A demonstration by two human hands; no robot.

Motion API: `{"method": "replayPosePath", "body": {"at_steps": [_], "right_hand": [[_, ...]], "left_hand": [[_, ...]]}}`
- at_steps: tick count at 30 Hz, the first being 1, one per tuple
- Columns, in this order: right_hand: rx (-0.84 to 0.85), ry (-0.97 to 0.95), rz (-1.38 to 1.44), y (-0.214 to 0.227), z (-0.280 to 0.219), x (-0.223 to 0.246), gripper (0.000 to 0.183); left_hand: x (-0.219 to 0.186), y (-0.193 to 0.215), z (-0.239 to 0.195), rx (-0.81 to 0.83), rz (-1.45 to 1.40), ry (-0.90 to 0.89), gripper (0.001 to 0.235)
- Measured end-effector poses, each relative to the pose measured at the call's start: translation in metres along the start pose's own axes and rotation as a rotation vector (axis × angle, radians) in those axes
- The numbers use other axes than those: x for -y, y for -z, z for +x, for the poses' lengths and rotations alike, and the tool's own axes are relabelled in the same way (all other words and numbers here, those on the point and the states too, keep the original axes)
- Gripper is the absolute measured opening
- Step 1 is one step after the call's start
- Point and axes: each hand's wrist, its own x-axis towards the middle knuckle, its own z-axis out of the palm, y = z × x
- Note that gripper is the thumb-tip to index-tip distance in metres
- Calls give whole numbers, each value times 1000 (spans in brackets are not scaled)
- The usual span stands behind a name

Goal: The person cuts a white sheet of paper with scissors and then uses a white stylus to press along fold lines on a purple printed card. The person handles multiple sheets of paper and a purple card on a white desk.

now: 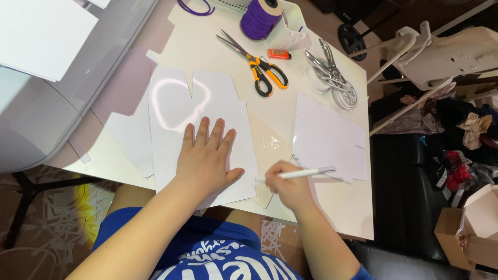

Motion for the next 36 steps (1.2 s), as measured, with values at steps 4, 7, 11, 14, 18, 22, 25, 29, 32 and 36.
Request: {"method": "replayPosePath", "body": {"at_steps": [4, 7, 11, 14, 18, 22, 25, 29, 32, 36], "right_hand": [[-106, 95, 48, -18, 51, 27, 7], [-134, 113, 91, -35, 86, 45, 17], [-166, 97, -130, -48, 113, 56, 13], [-172, 84, -186, -53, 121, 51, 15], [-195, 86, -195, -54, 119, 50, 15], [-172, 92, -241, -52, 113, 55, 15], [-141, 86, -319, -50, 112, 53, 14], [-105, 60, -346, -46, 100, 55, 14], [-67, 17, -386, -40, 85, 49, 15], [-50, 20, -416, -28, 49, 33, 14]], "left_hand": [[0, -2, -1, 0, -2, 2, 77], [-1, -1, 0, -20, 12, 9, 78], [-1, 3, 0, 16, 38, 5, 78], [-1, 5, 1, 31, 28, 11, 78], [-2, 6, 0, 44, 20, 11, 78], [-3, 4, 0, 42, 31, 12, 77], [-3, 3, 1, 22, 44, 17, 77], [-4, 5, 0, 24, 51, 19, 77], [-5, 4, 0, 28, 53, 24, 77], [-6, 4, 0, 30, 48, 30, 78]]}}
